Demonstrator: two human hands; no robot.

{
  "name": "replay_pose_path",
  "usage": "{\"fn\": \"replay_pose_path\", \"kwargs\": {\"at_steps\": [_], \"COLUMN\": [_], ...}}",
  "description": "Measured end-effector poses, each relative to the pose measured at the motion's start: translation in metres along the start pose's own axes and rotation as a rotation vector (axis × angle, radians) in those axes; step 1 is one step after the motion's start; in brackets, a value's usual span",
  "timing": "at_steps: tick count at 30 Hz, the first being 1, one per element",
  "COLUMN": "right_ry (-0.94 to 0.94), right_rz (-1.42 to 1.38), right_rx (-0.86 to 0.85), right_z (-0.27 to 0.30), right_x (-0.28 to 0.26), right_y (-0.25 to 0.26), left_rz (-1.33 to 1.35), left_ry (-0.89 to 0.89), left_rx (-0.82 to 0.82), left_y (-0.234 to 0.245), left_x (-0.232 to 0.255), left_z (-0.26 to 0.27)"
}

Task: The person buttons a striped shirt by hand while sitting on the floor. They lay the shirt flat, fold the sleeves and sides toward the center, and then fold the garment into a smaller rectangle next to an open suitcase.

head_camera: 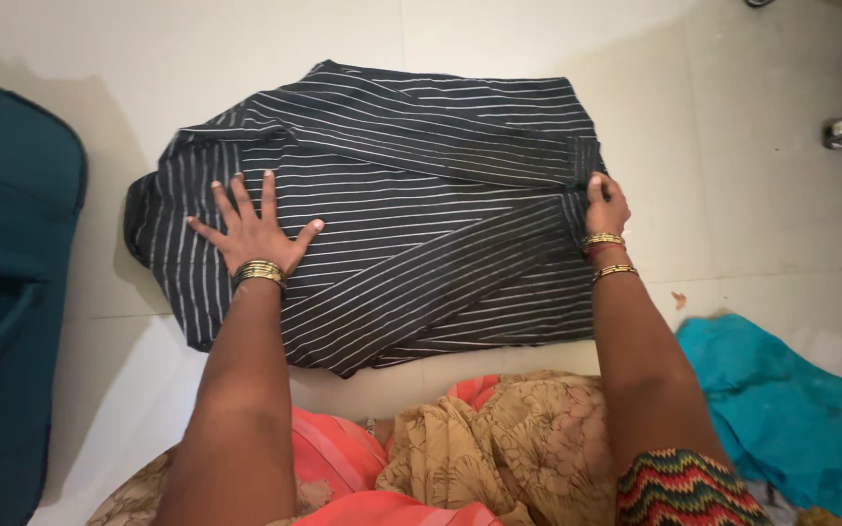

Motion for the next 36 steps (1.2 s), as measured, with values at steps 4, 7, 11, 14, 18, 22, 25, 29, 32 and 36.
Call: {"fn": "replay_pose_path", "kwargs": {"at_steps": [4,7,11,14,18,22,25,29,32,36], "right_ry": [0.029,-0.173,-0.348,-0.311,-0.084,0.212,-0.228,-0.237,-0.137,-0.094], "right_rz": [0.303,0.325,0.290,0.150,0.410,0.654,0.575,0.645,0.696,0.304], "right_rx": [-0.190,-0.184,-0.072,-0.135,-0.077,0.253,-0.109,-0.166,-0.177,-0.220], "right_z": [0.000,-0.002,-0.010,-0.023,-0.027,-0.003,0.009,0.012,0.001,-0.012], "right_x": [-0.033,-0.046,-0.030,-0.001,0.012,-0.008,-0.013,-0.014,0.007,0.033], "right_y": [-0.028,-0.023,-0.017,-0.019,-0.009,-0.002,-0.002,0.008,0.010,0.021], "left_rz": [-0.019,-0.036,-0.048,-0.031,-0.036,-0.009,0.004,0.035,0.067,0.095], "left_ry": [0.013,0.021,0.020,0.029,0.027,0.026,0.013,-0.012,-0.011,-0.019], "left_rx": [-0.058,-0.060,-0.045,-0.069,-0.091,-0.124,-0.066,-0.002,0.004,0.037], "left_y": [0.006,0.008,0.009,0.009,0.010,0.008,0.007,0.001,-0.005,-0.009], "left_x": [0.002,0.003,0.003,0.003,0.002,0.001,0.001,0.000,-0.003,-0.003], "left_z": [0.001,0.002,0.002,0.003,0.001,-0.002,0.001,0.001,0.002,0.000]}}
Point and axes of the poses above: each hand's wrist, its own z-axis away from the middle knuckle, its own y-axis out of the back of the hand, x = y × z, the point moved 2 cm from there along -z, towards the middle knuckle, and after that the axes turned 3 degrees about z, right-handed, at the moved point
